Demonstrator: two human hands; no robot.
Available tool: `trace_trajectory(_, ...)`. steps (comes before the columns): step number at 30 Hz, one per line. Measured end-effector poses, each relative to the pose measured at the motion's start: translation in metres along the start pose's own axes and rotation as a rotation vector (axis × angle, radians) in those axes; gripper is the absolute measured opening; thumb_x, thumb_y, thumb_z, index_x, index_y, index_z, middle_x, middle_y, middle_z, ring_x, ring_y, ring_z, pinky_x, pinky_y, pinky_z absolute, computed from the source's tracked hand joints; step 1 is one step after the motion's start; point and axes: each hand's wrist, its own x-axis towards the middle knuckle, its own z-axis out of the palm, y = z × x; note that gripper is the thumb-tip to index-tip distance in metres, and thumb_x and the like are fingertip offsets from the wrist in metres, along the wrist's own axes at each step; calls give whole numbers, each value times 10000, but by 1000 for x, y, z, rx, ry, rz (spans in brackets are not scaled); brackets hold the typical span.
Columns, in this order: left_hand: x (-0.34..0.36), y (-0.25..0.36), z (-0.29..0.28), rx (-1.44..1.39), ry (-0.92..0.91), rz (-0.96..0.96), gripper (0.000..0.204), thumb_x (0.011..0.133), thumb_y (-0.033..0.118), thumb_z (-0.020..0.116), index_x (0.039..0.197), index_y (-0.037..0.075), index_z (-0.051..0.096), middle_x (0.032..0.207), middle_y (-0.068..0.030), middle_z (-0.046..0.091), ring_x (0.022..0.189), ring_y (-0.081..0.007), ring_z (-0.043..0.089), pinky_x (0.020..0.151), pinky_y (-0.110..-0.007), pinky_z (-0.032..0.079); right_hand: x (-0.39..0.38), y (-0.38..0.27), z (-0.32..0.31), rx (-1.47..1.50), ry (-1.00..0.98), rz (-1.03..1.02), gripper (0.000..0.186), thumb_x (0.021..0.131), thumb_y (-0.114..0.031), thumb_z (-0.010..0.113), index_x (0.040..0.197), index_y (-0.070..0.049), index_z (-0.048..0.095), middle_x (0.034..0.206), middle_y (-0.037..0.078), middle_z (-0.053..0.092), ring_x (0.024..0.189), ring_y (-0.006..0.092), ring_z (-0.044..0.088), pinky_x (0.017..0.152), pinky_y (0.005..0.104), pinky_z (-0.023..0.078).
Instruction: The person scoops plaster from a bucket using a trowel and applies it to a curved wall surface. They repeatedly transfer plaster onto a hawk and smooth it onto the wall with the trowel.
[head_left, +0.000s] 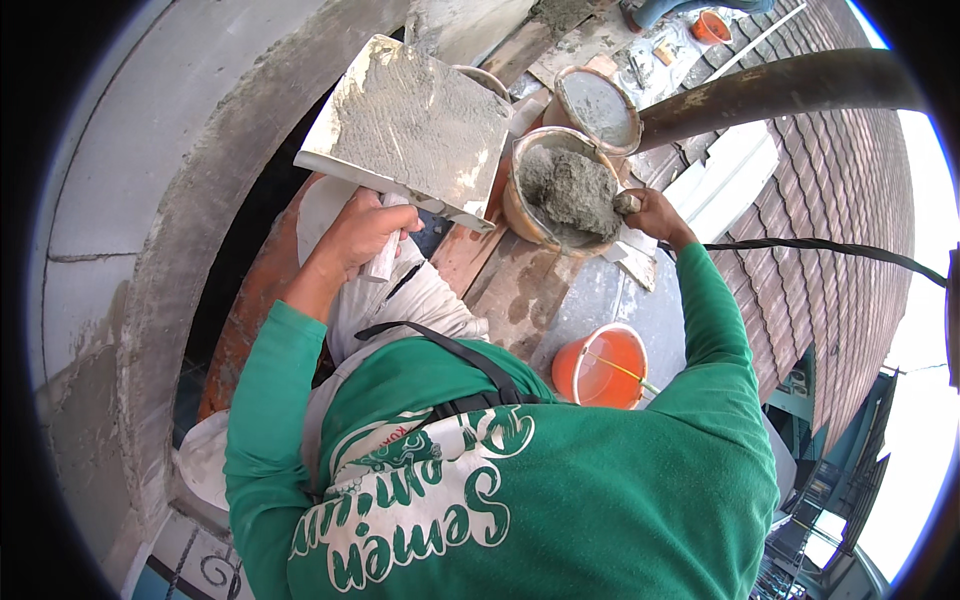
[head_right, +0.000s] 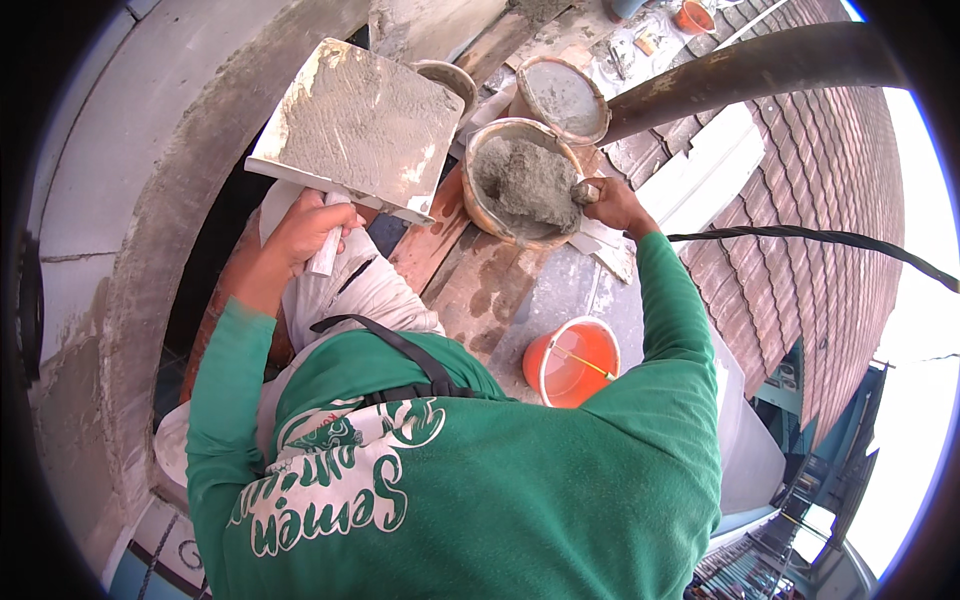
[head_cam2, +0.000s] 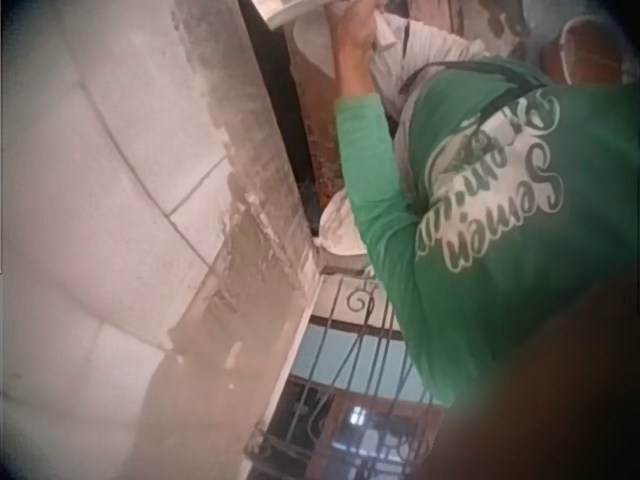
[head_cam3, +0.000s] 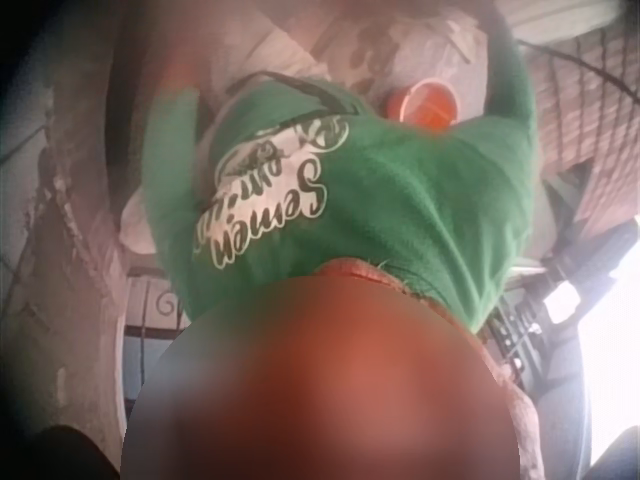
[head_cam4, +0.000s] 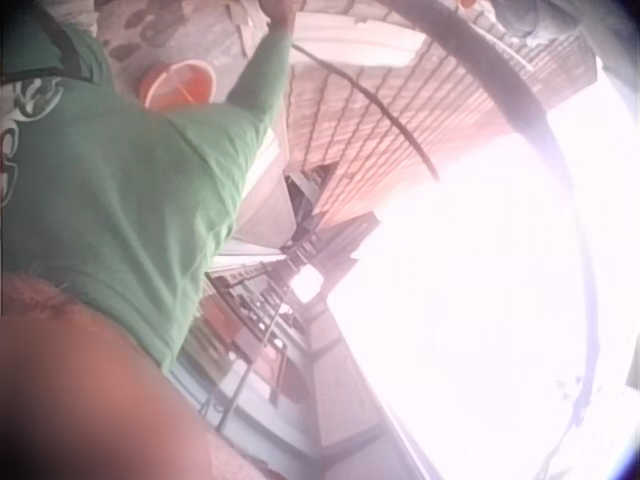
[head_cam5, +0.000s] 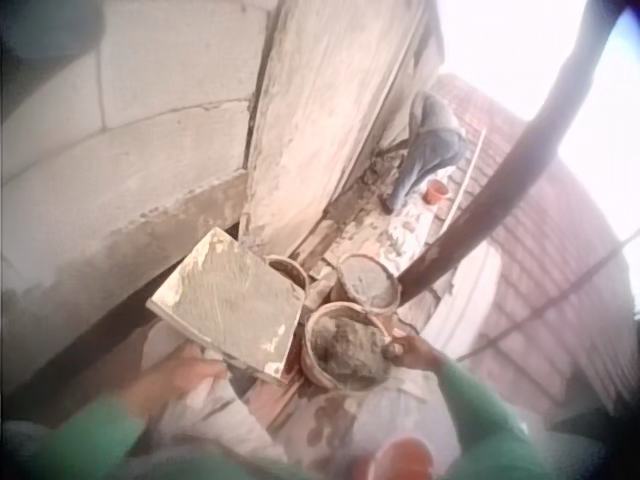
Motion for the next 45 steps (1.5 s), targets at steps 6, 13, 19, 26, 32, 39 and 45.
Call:
trace_trajectory(6, -4, -14, 13, 11, -74, -68, 222, 806, 140, 752, 972, 26, 657, 766, -30, 606, 600, -121, 578, 497, -288, 478, -35, -41, -44, -137, 38, 90, 456, 717, -151, 721, 1166, -93, 772, 901, 103, 774, 825, 234, 724, 821, 384, 565)
trace_trajectory(13, -36, -27, 16, -121, -140, -82, 198, 804, 146, 744, 923, -1, 685, 763, -58, 626, 591, -138, 587, 492, -290, 483, -53, -181, -74, -356, 92, -170, 420, 725, -206, 728, 1134, -122, 771, 924, 171, 762, 886, 362, 736, 830, 442, 569)
trace_trajectory(19, -105, -23, -12, -194, -76, 75, 219, 816, 105, 697, 1001, -12, 682, 793, -61, 637, 604, -128, 574, 525, -286, 490, -85, -323, -4, -387, 409, -450, 383, 766, -259, 709, 1115, -101, 719, 978, 189, 741, 966, 397, 715, 841, 496, 554)
trace_trajectory(26, -236, -62, -69, -302, 214, 171, 309, 829, 39, 702, 1128, 32, 624, 898, -32, 609, 653, -101, 577, 527, -277, 501, -150, -440, 108, -467, 723, -1064, 630, 696, -122, 732, 1309, -22, 628, 1184, 175, 652, 1099, 400, 618, 939, 470, 499)
trace_trajectory(32, -335, -128, -96, -555, 311, 146, 409, 837, 13, 681, 1229, 67, 579, 1005, -22, 581, 713, -107, 588, 543, -281, 517, -182, -515, 141, -223, 703, -1356, 532, 735, -17, 707, 1261, -14, 631, 1139, 198, 673, 1053, 422, 617, 920, 490, 509)
trace_trajectory(39, -435, -167, -80, -729, 520, 221, 394, 842, 6, 667, 1223, 57, 582, 1025, -30, 592, 748, -137, 605, 556, -302, 525, -215, -591, 157, 541, -63, -983, 271, 1020, -205, 742, 1146, 14, 642, 920, 57, 693, 806, 131, 637, 712, 297, 511)
trace_trajectory(45, -522, -201, -55, -699, 639, 233, 423, 824, 14, 678, 1231, 47, 568, 1035, -43, 596, 759, -154, 614, 573, -319, 531, -255, -586, 174, 1093, -943, -744, 551, 975, -389, 518, 1252, 76, 626, 1005, 137, 663, 884, 234, 635, 831, 357, 508)
